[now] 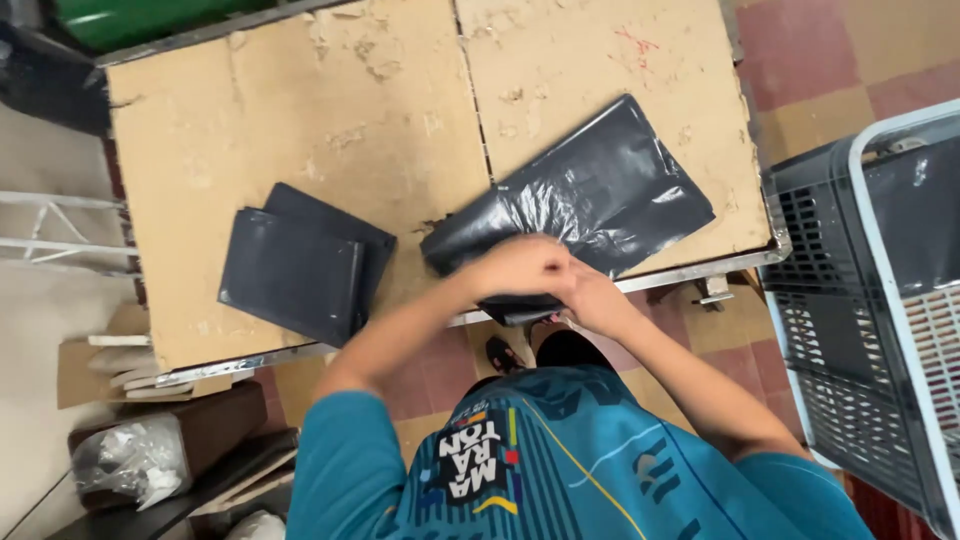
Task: Collecting plastic bags from a production line, folding them into stacks, and placing them in a bin, followed by a break to prepare mate.
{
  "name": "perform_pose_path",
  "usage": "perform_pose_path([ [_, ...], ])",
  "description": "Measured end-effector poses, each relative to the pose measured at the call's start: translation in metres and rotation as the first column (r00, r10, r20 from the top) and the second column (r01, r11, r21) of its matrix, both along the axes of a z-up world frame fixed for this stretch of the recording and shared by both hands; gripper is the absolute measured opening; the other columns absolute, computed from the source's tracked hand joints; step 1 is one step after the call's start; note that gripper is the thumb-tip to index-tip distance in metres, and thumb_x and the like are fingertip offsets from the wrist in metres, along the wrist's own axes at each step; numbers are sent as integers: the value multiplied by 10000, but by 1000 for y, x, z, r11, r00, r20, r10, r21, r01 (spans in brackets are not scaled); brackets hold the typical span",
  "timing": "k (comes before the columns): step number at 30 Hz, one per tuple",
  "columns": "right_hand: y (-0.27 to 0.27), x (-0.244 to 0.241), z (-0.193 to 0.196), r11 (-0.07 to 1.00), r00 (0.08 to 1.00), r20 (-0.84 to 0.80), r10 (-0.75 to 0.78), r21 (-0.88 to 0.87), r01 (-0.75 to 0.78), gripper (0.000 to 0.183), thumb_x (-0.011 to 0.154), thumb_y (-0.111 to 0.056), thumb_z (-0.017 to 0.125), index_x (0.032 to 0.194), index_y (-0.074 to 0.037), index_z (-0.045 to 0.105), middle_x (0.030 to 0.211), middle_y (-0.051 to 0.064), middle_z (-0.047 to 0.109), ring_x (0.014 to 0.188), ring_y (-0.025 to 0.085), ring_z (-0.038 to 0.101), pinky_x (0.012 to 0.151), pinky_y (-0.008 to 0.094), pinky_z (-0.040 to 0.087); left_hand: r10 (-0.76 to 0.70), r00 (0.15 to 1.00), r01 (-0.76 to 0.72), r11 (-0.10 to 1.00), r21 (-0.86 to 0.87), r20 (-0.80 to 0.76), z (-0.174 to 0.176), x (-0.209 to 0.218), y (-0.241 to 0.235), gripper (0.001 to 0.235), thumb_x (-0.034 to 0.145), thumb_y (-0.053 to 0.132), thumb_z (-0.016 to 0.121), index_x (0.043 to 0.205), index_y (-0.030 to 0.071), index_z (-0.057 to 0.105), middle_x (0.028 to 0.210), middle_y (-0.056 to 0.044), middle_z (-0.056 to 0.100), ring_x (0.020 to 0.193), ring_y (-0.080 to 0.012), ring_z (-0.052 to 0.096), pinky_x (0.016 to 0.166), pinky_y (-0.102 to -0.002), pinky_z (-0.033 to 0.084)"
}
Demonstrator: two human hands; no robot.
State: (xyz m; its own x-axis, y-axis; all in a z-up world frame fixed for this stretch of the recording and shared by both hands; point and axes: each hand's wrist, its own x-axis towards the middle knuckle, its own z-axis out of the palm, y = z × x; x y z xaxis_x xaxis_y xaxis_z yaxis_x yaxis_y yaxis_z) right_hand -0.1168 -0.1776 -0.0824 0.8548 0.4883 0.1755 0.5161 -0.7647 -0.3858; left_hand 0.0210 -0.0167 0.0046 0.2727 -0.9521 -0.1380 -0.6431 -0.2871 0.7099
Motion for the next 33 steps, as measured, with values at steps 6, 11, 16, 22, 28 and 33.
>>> perform_pose_path([
  [6,-35,-36,61,786,939,-343,-40,569,241,404,970,-210,472,1275,-10,646,1353,187,626,1331,406,503,1114,578,359,324,550,-131,944,304,-769,-38,110,-43,827,897,775,223,965,80,667,1025,-175,718,1051,-344,701,967,-487,463],
  [11,-73,-63,-7,-177,233,-968,-96,247,953,527,1007,-286,601,1436,-14,462,1399,238,546,1289,383,530,1080,568,410,523,430,-354,847,396,-736,-87,131,-42,782,832,885,309,686,158,554,520,-10,435,544,-155,634,556,-274,466],
  [16,-133,-91,-154,-501,323,-921,220,178,847,283,1072,-329,512,1169,-63,518,1083,152,691,932,317,743,835,540,596,404,902,-432,848,308,154,-67,110,-59,524,975,651,447,978,176,669,887,-103,723,939,-274,726,874,-417,552],
  [22,-127,-37,-40,-428,222,-908,356,53,902,447,1067,-396,450,1300,-19,507,1203,188,675,1086,339,682,893,607,549,488,382,-536,809,-242,784,-128,81,-84,379,880,596,594,807,227,549,576,51,559,394,-143,574,432,-343,502],
  [28,-129,-35,-51,-444,208,-943,261,74,893,445,1044,-322,528,1344,1,469,1297,195,615,1177,353,637,916,621,528,646,593,-708,703,-69,481,-67,77,-120,412,854,485,684,1076,153,586,1050,-49,538,1040,-297,546,703,-463,550],
  [33,-101,1,48,-144,146,-959,-241,184,972,600,943,-365,735,1394,-52,492,1338,240,552,1251,369,548,974,600,476,595,656,-342,783,-519,465,-65,31,-123,269,833,402,676,936,163,608,951,-25,572,948,-241,614,759,-355,569],
])
